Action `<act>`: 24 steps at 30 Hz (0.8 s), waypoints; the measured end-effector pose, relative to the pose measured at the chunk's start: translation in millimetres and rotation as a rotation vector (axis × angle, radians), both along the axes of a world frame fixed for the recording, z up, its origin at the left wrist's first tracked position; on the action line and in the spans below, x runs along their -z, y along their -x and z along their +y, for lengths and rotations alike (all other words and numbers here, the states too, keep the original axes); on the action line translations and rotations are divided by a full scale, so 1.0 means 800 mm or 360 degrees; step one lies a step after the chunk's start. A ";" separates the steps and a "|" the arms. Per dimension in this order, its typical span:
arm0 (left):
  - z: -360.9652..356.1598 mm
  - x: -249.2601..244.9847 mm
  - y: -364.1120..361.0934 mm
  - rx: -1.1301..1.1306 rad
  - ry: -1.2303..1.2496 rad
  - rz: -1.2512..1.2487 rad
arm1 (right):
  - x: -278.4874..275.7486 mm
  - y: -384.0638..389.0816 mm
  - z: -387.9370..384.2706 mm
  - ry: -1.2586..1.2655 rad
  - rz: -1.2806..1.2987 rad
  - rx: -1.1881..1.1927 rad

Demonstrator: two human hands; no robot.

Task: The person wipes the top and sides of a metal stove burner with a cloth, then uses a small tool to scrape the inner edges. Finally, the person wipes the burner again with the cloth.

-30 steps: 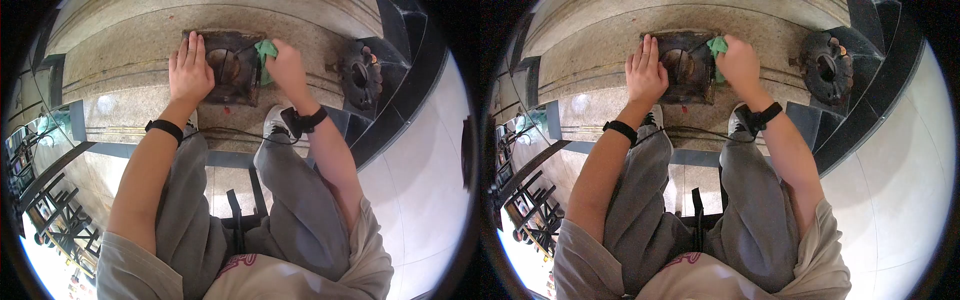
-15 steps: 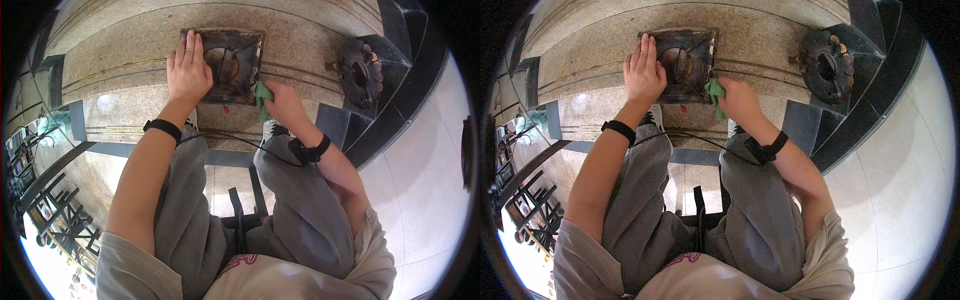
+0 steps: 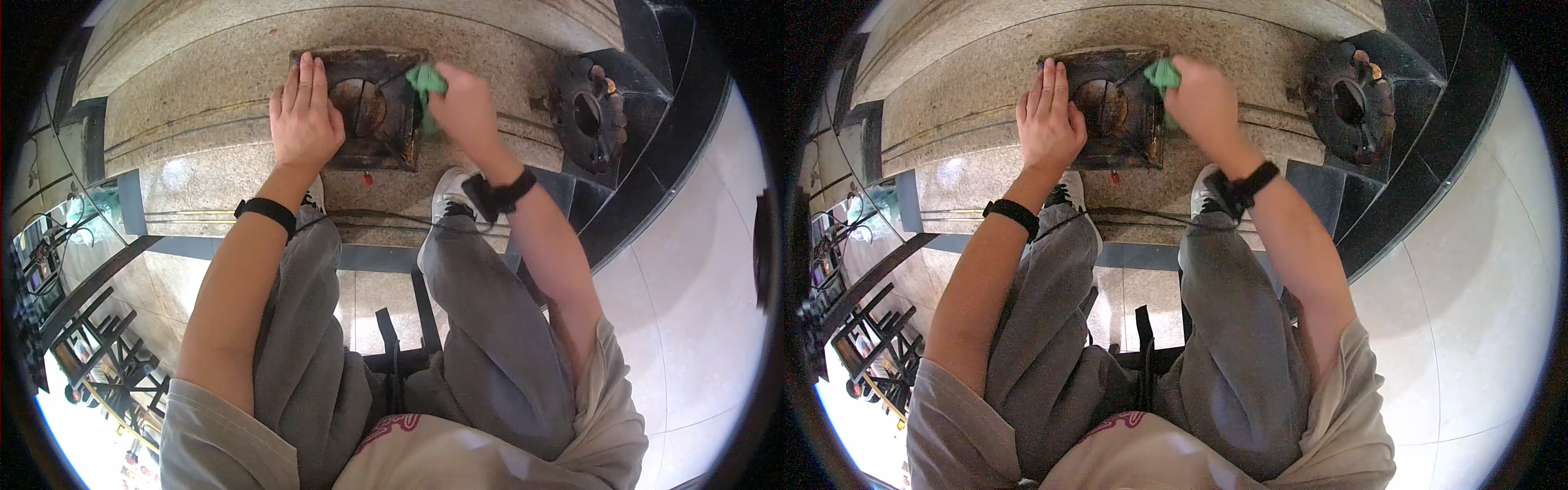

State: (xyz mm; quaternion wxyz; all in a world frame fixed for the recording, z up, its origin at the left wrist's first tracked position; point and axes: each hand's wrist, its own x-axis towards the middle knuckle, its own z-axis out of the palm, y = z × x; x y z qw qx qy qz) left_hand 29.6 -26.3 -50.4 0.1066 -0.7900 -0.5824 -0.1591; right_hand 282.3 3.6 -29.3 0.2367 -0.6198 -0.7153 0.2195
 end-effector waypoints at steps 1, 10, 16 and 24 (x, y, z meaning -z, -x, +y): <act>0.001 0.000 0.000 -0.0009 0.0008 0.0003 | 0.004 -0.001 0.017 -0.0072 -0.0052 -0.0011; 0.000 -0.002 -0.001 0.0012 -0.0021 -0.0046 | 0.002 -0.010 -0.059 0.0132 -0.0151 -0.0252; 0.001 -0.001 0.000 0.0020 -0.0055 -0.0043 | -0.004 -0.001 -0.075 -0.0028 -0.0181 -0.0238; 0.001 0.002 0.000 0.0011 -0.0054 -0.0014 | -0.002 0.004 -0.017 -0.0143 -0.0265 -0.0161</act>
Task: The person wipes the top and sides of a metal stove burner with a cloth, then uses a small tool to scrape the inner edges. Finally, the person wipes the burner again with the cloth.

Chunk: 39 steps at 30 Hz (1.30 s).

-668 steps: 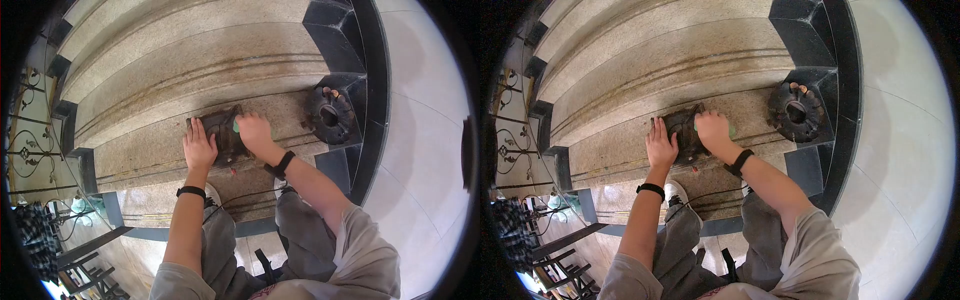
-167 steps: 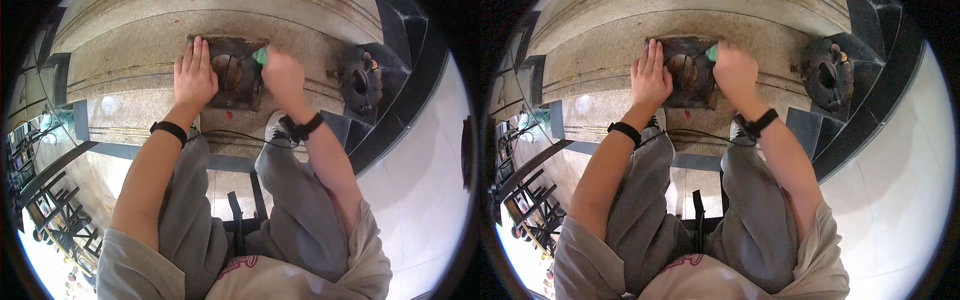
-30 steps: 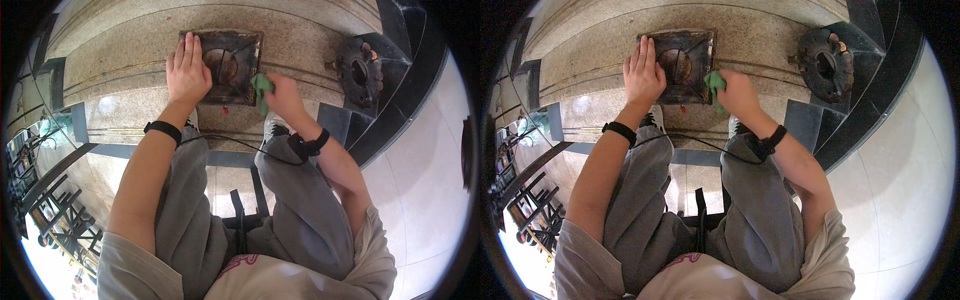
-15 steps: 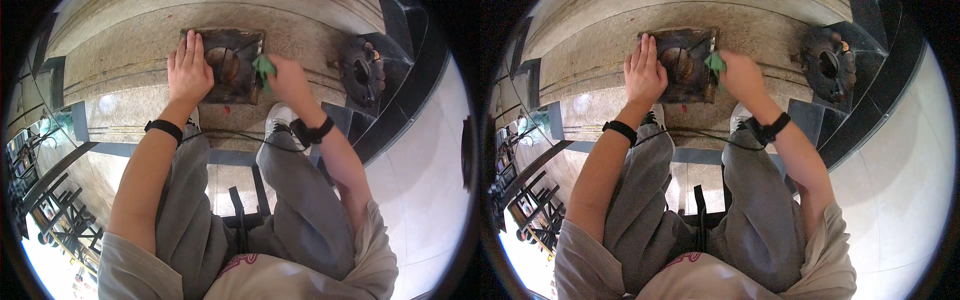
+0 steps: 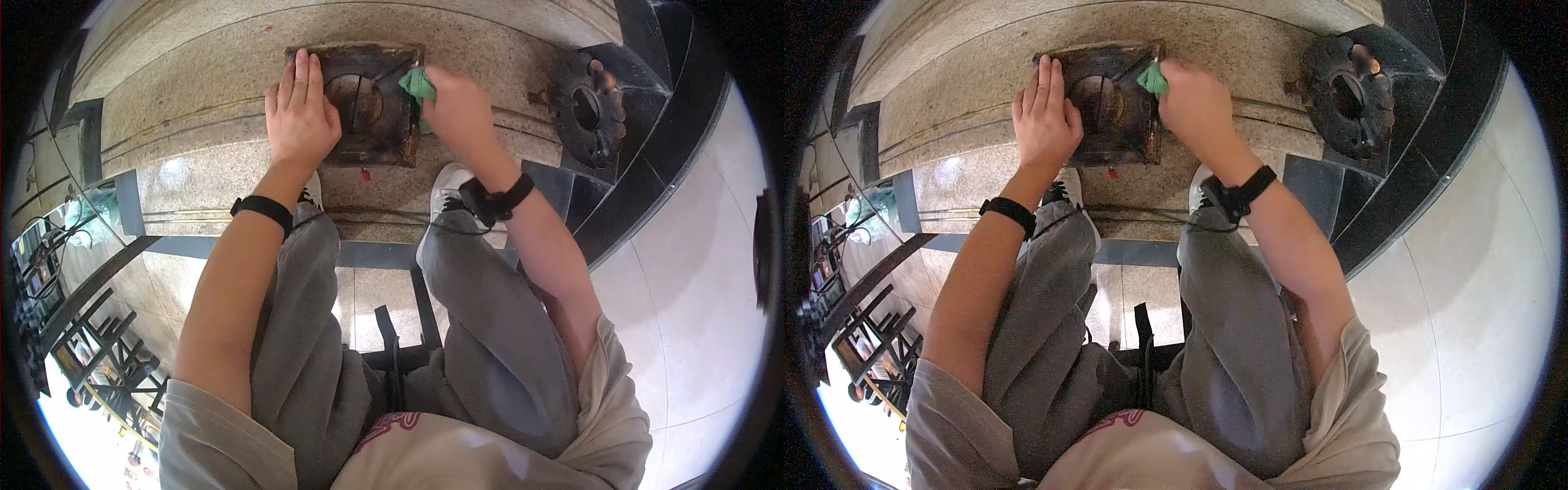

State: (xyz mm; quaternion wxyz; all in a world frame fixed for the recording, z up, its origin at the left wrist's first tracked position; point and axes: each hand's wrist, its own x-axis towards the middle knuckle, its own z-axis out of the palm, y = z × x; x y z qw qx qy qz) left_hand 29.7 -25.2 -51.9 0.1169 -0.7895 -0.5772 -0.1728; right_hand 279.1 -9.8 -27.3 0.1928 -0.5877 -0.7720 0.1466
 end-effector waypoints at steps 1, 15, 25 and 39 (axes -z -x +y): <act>0.000 -0.001 0.000 -0.0007 0.0009 0.0003 | -0.001 -0.002 -0.010 0.0100 0.0028 0.0000; -0.001 -0.001 0.000 -0.0006 -0.0010 0.0013 | -0.008 -0.004 -0.061 0.0397 -0.0067 -0.0054; 0.000 0.000 0.001 0.0000 0.0007 -0.0005 | -0.001 -0.005 0.042 0.0105 0.0005 0.0078; -0.001 -0.003 0.000 -0.0013 0.0009 -0.0003 | 0.007 -0.011 -0.077 0.0458 0.0119 -0.0109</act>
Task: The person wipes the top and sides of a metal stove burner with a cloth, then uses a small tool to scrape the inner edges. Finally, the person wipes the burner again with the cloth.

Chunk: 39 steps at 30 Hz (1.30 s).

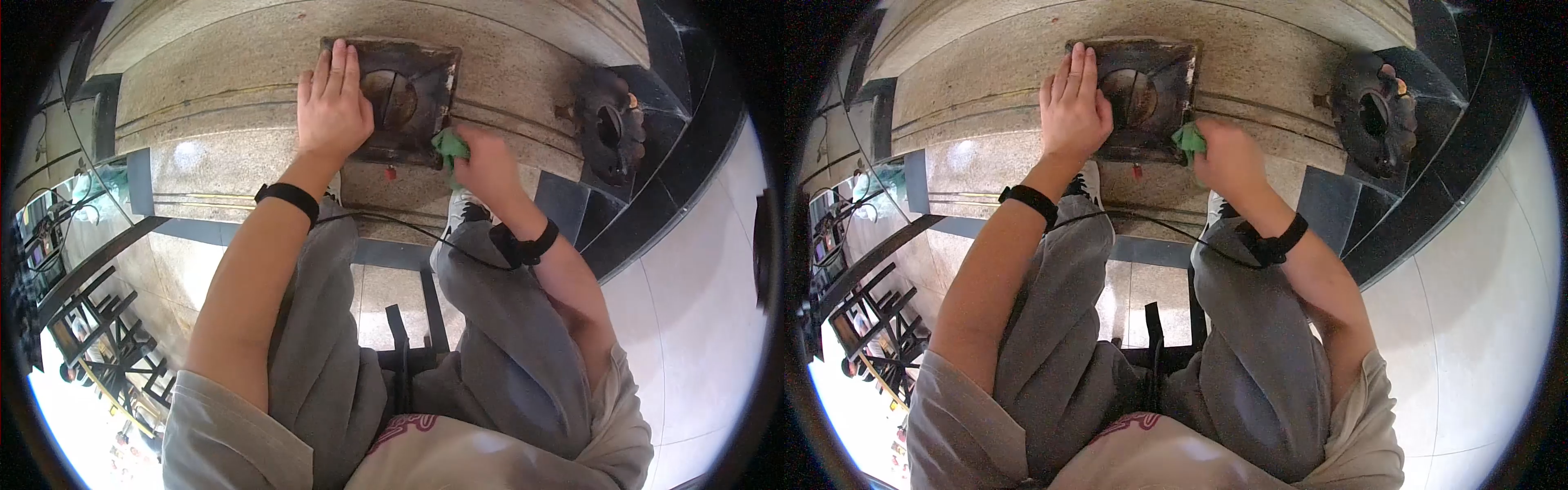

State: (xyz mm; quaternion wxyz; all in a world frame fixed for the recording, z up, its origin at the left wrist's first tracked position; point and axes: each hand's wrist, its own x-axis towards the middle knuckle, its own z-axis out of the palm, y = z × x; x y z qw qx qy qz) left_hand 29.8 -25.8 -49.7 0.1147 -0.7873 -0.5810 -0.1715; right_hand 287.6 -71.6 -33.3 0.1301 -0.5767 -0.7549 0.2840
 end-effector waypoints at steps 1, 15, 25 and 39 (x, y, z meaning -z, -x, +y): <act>0.000 0.001 0.000 0.0005 -0.0005 -0.0005 | -0.003 0.001 0.002 -0.0019 -0.0013 0.0038; 0.001 0.001 0.000 0.0009 -0.0010 0.0006 | -0.006 0.016 0.101 -0.0453 -0.0185 0.0154; 0.001 -0.001 -0.001 -0.0011 0.0013 -0.0015 | 0.008 -0.003 0.027 -0.0103 -0.0023 0.0089; 0.002 0.002 0.000 0.0013 -0.0040 -0.0008 | -0.011 0.015 0.042 -0.0432 -0.0153 0.0069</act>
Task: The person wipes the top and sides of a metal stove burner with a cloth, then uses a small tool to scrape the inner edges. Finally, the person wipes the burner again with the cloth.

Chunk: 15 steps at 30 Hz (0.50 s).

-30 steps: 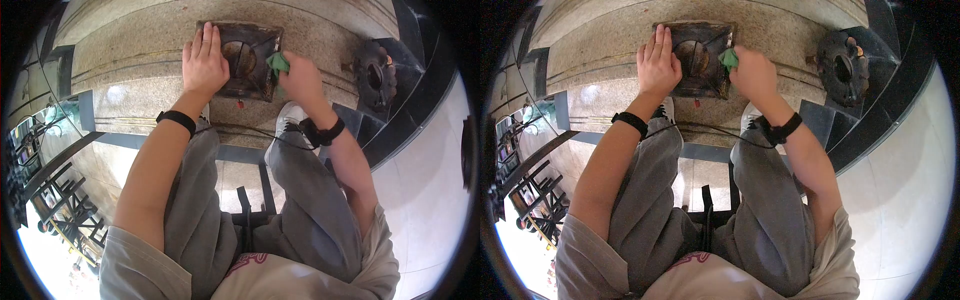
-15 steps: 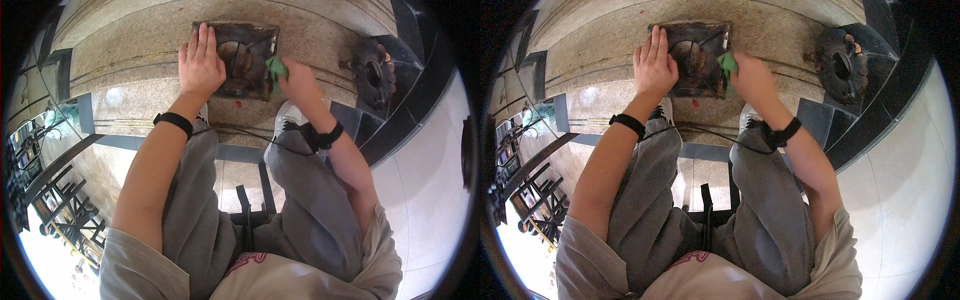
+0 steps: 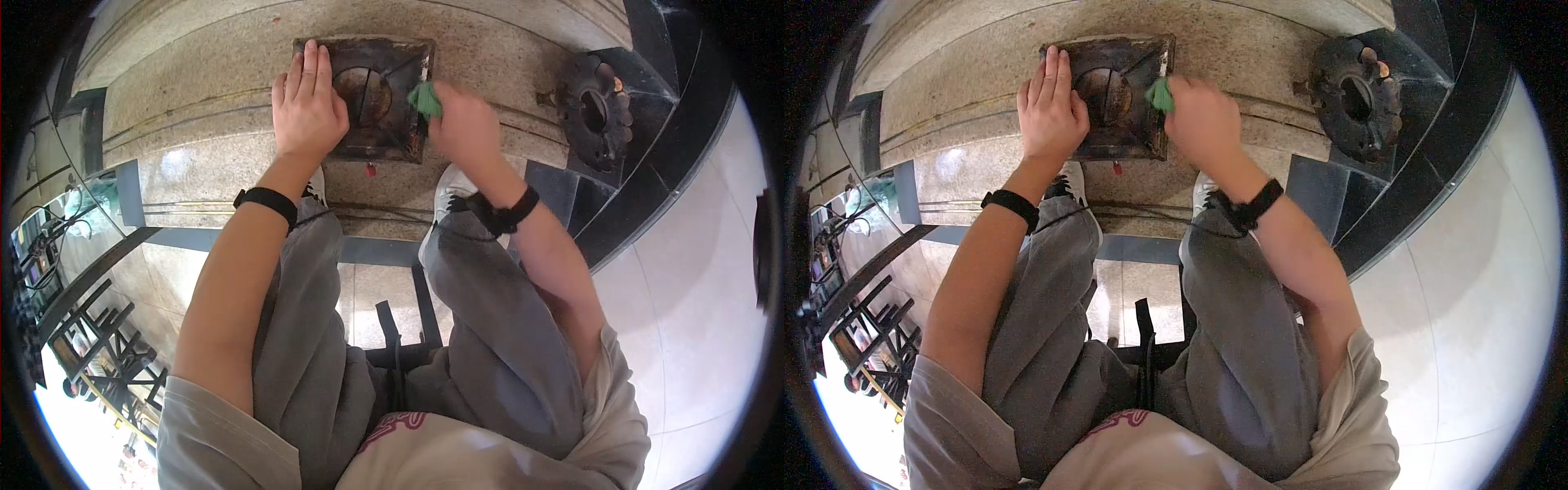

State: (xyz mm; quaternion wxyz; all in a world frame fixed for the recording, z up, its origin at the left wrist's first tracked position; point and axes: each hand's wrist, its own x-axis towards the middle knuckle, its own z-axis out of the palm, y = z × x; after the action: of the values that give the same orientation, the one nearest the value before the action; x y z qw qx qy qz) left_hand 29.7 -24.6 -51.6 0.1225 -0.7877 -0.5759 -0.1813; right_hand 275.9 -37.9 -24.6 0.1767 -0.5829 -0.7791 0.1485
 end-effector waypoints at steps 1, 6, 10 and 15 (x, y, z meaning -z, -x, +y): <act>0.000 0.000 0.000 0.0015 -0.0002 0.0009 | -0.006 0.002 0.014 -0.0026 -0.0076 -0.0002; 0.000 0.000 0.000 0.0021 0.0015 0.0012 | -0.009 0.011 0.040 -0.0132 -0.0159 0.0016; -0.001 0.000 0.001 0.0010 0.0027 0.0016 | 0.001 0.006 0.023 -0.0214 -0.0141 -0.0015; -0.001 -0.002 0.000 -0.0004 0.0043 -0.0002 | -0.005 0.005 -0.026 0.0101 -0.0195 -0.0077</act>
State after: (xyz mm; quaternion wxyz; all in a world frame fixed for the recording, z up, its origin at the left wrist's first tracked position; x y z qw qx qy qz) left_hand 30.1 -25.5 -50.1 0.1118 -0.7886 -0.5792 -0.1738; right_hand 272.2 -58.4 -20.5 0.1064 -0.5773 -0.7972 0.1413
